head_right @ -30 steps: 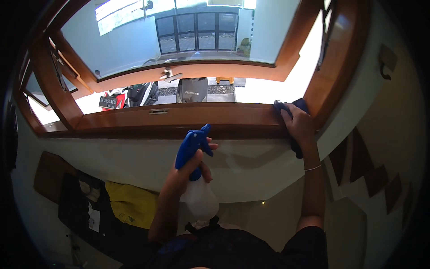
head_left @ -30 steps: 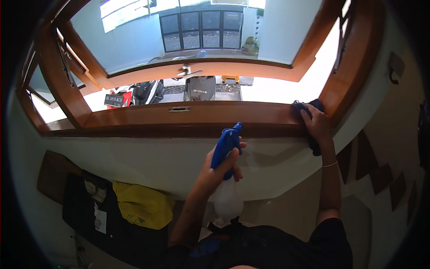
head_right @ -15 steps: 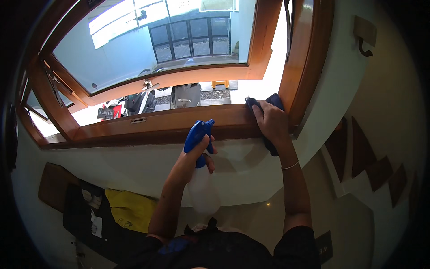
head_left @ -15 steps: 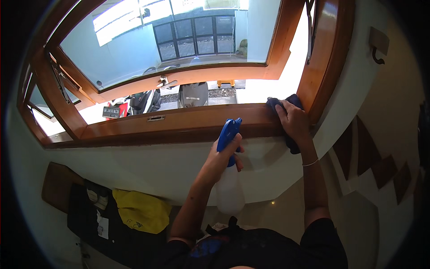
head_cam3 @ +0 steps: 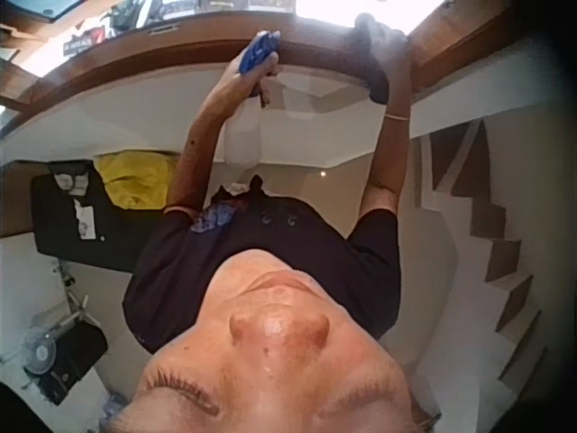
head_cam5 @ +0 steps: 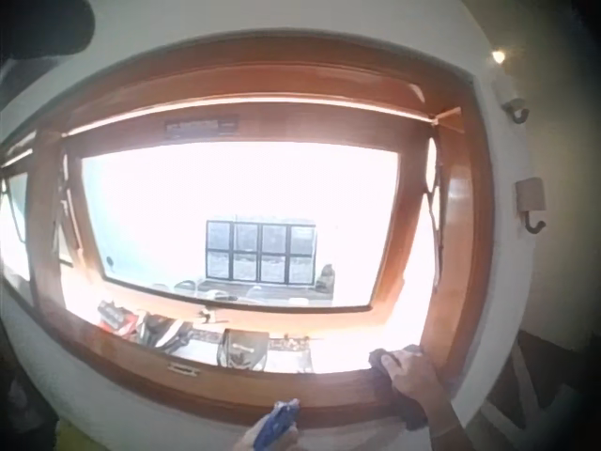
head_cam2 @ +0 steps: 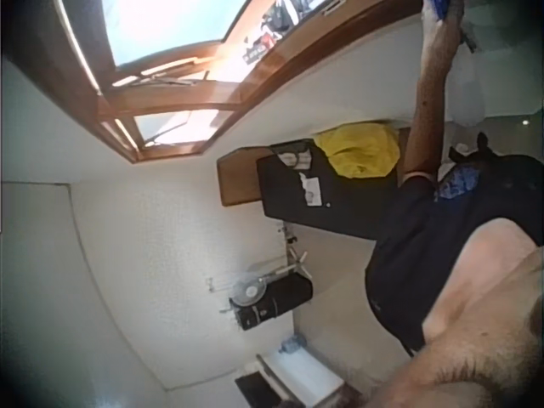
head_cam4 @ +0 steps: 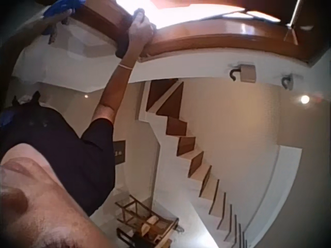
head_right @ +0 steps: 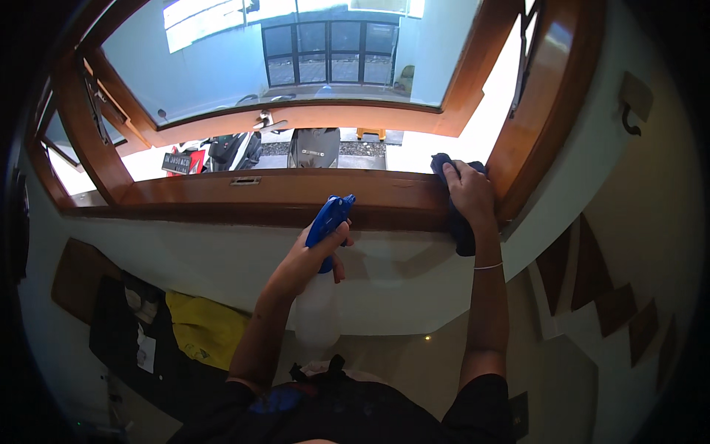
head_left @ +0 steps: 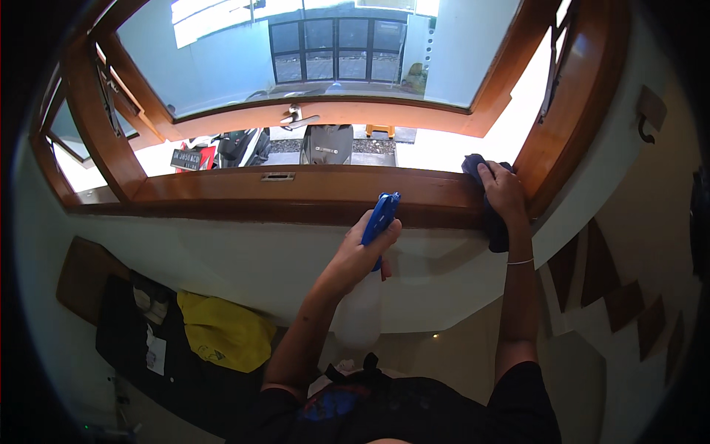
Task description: The person sprays a window with a spray bottle and wipes the glass and wooden frame with a cloth. They repeatedly spray and wipe different sections of the window and frame throughout the clip.
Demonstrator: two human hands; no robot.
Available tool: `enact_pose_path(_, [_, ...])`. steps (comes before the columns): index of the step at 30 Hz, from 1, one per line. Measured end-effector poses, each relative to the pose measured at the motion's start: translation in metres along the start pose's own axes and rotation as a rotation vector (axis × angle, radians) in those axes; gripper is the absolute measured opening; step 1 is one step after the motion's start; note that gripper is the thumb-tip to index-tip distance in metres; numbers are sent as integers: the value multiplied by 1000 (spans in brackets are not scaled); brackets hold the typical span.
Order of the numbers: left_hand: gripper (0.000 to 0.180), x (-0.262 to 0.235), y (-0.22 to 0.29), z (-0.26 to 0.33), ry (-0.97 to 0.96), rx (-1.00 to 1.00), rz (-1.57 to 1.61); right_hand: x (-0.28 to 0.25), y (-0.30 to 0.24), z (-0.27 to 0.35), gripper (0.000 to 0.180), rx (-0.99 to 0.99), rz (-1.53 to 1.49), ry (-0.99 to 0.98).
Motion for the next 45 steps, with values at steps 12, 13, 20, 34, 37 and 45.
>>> enact_pose_path(12, [53,-88,6,43,211,57,86,52,-127,27,32,-229,-34,-132])
enact_pose_path(13, [53,-99,9,49,244,74,89,65,-151,31,30,-272,-58,-161])
enact_pose_path(20, [53,-156,30,99,523,194,129,164,-335,49,32,-561,-118,-366])
enact_pose_path(34, [53,-123,15,83,382,181,173,70,-174,19,35,-407,-146,-293])
enact_pose_path(37, [53,-113,15,79,339,176,185,29,-84,9,29,-342,-123,-200])
enact_pose_path(45, [55,-122,13,78,309,143,221,7,-46,14,27,-254,-15,-199])
Point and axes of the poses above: each hand's wrist, its own z-axis away from the middle knuckle, its own x-axis out of the palm, y = z × x, the point moved 4 cm from there along -z, towards the middle knuckle, and after that the axes turned 5 degrees about y, right-handed, at the moved point
